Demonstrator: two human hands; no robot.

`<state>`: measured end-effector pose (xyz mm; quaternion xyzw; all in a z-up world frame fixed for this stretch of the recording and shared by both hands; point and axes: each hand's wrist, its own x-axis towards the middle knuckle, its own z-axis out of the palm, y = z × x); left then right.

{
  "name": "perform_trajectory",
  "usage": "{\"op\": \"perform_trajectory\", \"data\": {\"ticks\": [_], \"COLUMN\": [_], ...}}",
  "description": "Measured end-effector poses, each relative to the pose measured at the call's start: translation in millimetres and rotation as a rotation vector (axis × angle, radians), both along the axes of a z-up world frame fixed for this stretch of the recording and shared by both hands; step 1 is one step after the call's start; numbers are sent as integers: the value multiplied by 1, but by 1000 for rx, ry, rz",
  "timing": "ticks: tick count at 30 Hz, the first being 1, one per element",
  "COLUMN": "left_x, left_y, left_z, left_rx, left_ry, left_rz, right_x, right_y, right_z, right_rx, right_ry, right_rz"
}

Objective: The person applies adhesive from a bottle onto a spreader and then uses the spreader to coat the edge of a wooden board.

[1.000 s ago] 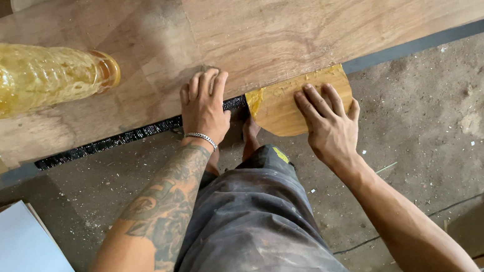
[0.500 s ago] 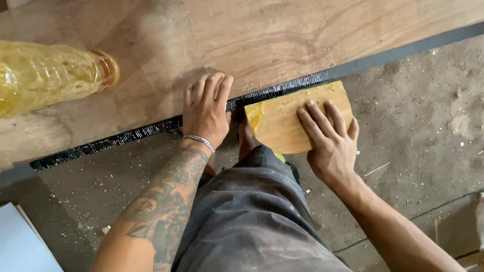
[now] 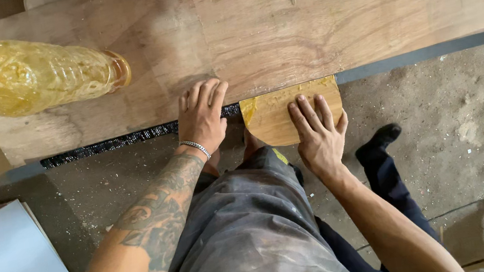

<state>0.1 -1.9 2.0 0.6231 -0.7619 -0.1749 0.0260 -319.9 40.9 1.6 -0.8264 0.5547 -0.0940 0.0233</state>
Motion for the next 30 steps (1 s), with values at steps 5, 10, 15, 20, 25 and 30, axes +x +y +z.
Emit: {"op": "perform_trajectory", "data": {"ticks": [5, 10, 15, 20, 25, 30], "left_x": [-2, -4, -4, -3, -3, -3], "left_y": [-2, -2, -3, -4, -7, -2], "left_z": [1, -5, -6, -5, -9, -2], "left_rx": [18, 35, 41, 46, 42, 33], "left_ry": [21, 3, 6, 6, 12, 21], "left_rz": [19, 13, 8, 32, 33, 25], "right_x": [-5, 1, 9, 2, 8, -5], "right_y": [6, 6, -11, -15, -15, 12], "right_z": [9, 41, 57, 44, 78, 67], "right_rx": [36, 51, 55, 125, 373, 614], "right_ry": [25, 9, 17, 23, 129, 219], "right_rz": [10, -1, 7, 21, -29, -109]}}
